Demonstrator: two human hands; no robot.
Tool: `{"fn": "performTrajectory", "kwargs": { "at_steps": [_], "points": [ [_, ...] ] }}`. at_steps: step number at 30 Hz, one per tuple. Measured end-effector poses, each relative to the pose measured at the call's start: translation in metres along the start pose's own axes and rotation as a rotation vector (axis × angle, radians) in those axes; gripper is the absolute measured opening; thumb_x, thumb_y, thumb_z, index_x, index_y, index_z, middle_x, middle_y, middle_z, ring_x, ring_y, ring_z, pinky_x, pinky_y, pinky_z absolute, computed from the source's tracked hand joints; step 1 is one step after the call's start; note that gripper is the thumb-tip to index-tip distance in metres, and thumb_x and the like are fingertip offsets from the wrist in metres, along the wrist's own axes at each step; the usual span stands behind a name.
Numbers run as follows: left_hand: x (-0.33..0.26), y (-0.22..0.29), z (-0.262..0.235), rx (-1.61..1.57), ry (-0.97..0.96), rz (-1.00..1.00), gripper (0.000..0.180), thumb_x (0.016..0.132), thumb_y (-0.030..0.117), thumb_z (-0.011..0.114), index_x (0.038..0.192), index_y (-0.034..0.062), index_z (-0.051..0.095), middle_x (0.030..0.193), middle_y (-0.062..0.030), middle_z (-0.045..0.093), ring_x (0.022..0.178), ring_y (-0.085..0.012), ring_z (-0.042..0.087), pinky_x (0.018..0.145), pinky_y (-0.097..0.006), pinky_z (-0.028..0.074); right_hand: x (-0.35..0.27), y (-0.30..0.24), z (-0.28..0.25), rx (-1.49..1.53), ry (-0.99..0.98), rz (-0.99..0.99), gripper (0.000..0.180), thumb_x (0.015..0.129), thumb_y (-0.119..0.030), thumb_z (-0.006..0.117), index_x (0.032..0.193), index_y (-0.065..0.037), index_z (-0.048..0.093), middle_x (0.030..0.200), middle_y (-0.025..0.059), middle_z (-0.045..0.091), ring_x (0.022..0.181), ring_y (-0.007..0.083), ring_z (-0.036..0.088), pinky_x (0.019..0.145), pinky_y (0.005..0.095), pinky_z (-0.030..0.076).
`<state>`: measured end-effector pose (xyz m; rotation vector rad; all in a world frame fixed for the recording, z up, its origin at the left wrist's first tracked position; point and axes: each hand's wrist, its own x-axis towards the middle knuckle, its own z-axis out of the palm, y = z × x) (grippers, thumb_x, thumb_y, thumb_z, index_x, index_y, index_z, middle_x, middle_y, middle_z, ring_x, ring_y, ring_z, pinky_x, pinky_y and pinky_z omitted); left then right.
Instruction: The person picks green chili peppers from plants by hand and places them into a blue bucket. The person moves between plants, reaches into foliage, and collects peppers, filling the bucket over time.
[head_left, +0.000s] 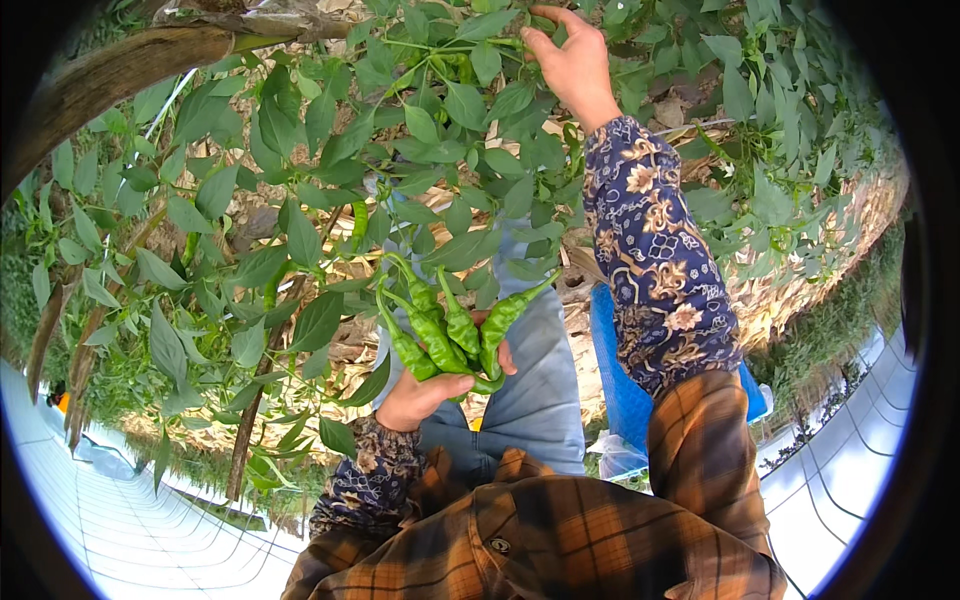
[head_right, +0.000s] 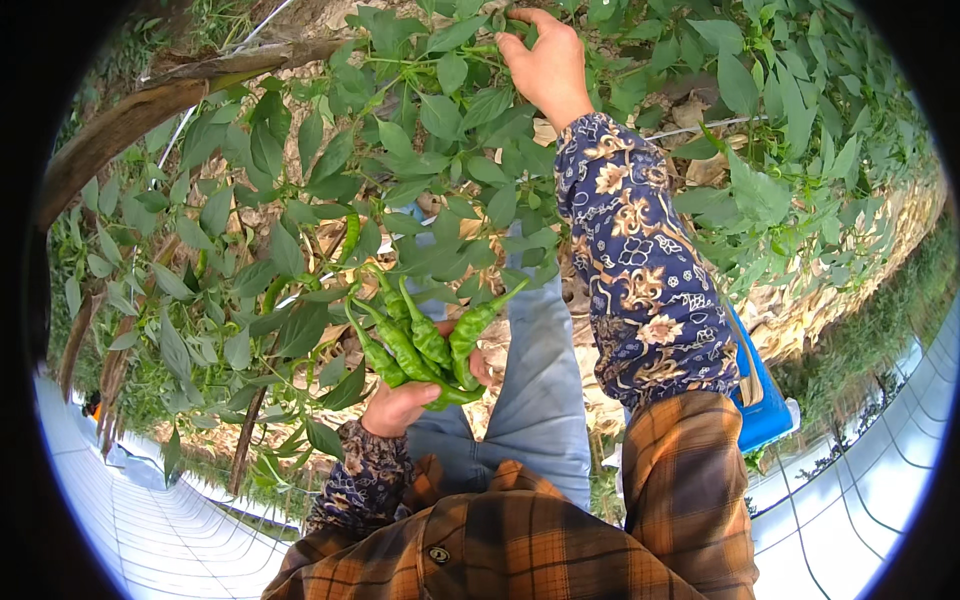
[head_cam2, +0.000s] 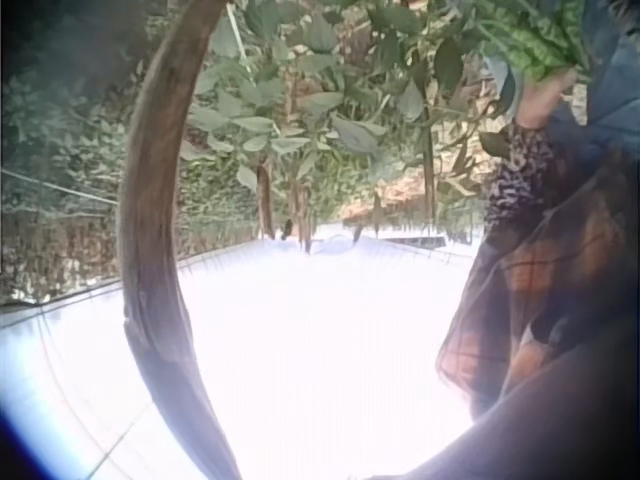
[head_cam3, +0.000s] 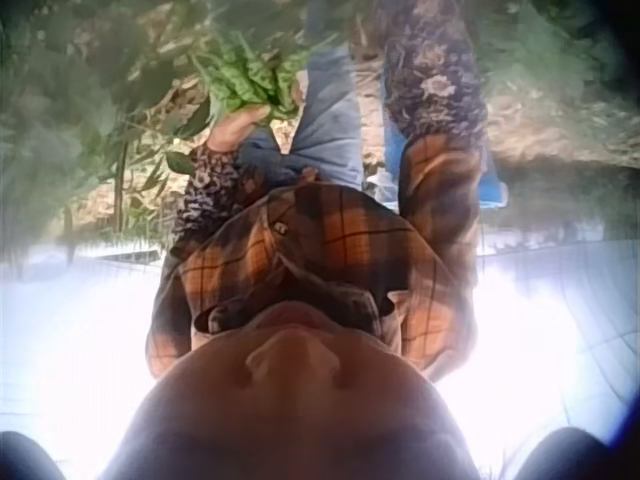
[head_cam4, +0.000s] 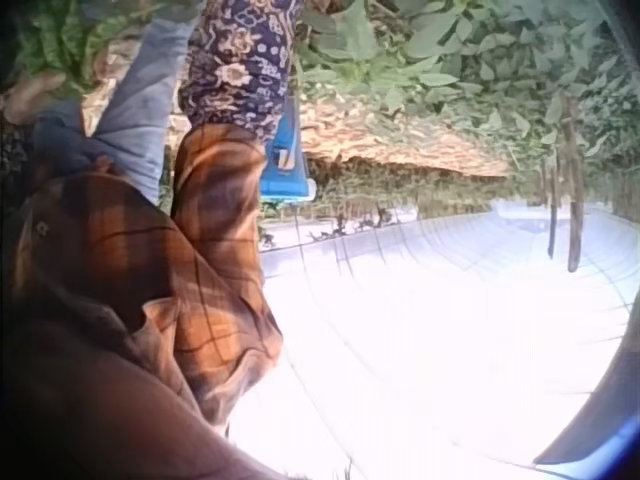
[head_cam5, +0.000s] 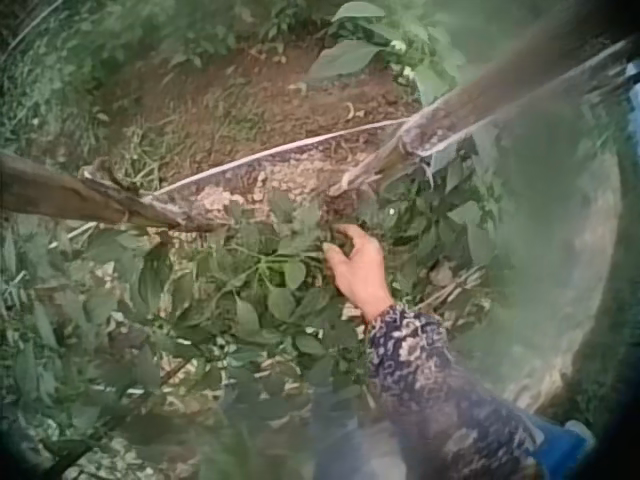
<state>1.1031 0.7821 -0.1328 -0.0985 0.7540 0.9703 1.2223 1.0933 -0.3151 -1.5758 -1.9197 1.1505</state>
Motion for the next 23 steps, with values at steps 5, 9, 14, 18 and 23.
{"fn": "performTrajectory", "kwargs": {
  "at_steps": [5, 9, 14, 18, 23],
  "points": [
    [-0.005, -0.006, -0.001, -0.026, 0.051, -0.006, 0.074, 0.083, 0.030, 0.068, 0.141, -0.0015, 0.036, 0.109, -0.0142, 0.059, 0.102, -0.0243, 0.057, 0.086, -0.038, 0.045, 0.017, -0.004, 0.001, 0.551, 0.050, 0.101, 0.038, 0.088, -0.009, 0.065, 0.124, 0.000, 0.059, 0.099, 0.0091, 0.068, 0.085, 0.0105, 0.063, 0.074, 0.0218, 0.049],
    [-0.005, -0.004, 0.000, -0.033, 0.057, -0.018, 0.074, 0.082, 0.031, 0.068, 0.140, -0.0028, 0.037, 0.107, -0.0138, 0.059, 0.101, -0.0234, 0.057, 0.086, -0.037, 0.045, -0.027, -0.039, -0.006, 0.476, 0.325, -0.077, 0.017, 0.091, -0.014, 0.064, 0.098, 0.002, 0.066, 0.087, 0.0085, 0.072, 0.075, 0.0083, 0.064, 0.069, 0.0232, 0.051],
    [-0.003, 0.001, 0.002, -0.013, 0.060, -0.022, 0.077, 0.081, 0.035, 0.068, 0.138, -0.0056, 0.038, 0.106, -0.0132, 0.059, 0.100, -0.0226, 0.057, 0.086, -0.037, 0.046, -0.083, -0.028, 0.030, -0.012, -0.304, 0.091, 0.024, 0.088, -0.013, 0.056, 0.097, 0.007, 0.064, 0.092, 0.0231, 0.069, 0.087, 0.0362, 0.068, 0.081, 0.0425, 0.053],
    [-0.007, 0.003, -0.004, 0.011, 0.042, -0.054, 0.076, 0.079, 0.031, 0.065, 0.143, 0.0025, 0.036, 0.107, -0.0201, 0.057, 0.102, -0.0297, 0.056, 0.093, -0.044, 0.044, -0.063, 0.037, 0.095, -0.116, -0.456, 0.256, 0.033, 0.083, -0.021, 0.058, 0.104, 0.005, 0.064, 0.105, 0.0274, 0.065, 0.099, 0.0450, 0.060, 0.089, 0.0481, 0.049],
    [-0.012, 0.007, -0.010, 0.056, 0.085, -0.091, 0.081, 0.077, 0.032, 0.067, 0.143, -0.0015, 0.033, 0.112, -0.0237, 0.057, 0.105, -0.0295, 0.057, 0.097, -0.046, 0.044, -0.049, 0.054, 0.143, 0.619, -0.460, 0.620, 0.048, 0.080, -0.028, 0.071, 0.120, -0.003, 0.063, 0.122, 0.0207, 0.064, 0.108, 0.0278, 0.064, 0.094, 0.0423, 0.048]
  ]
}}
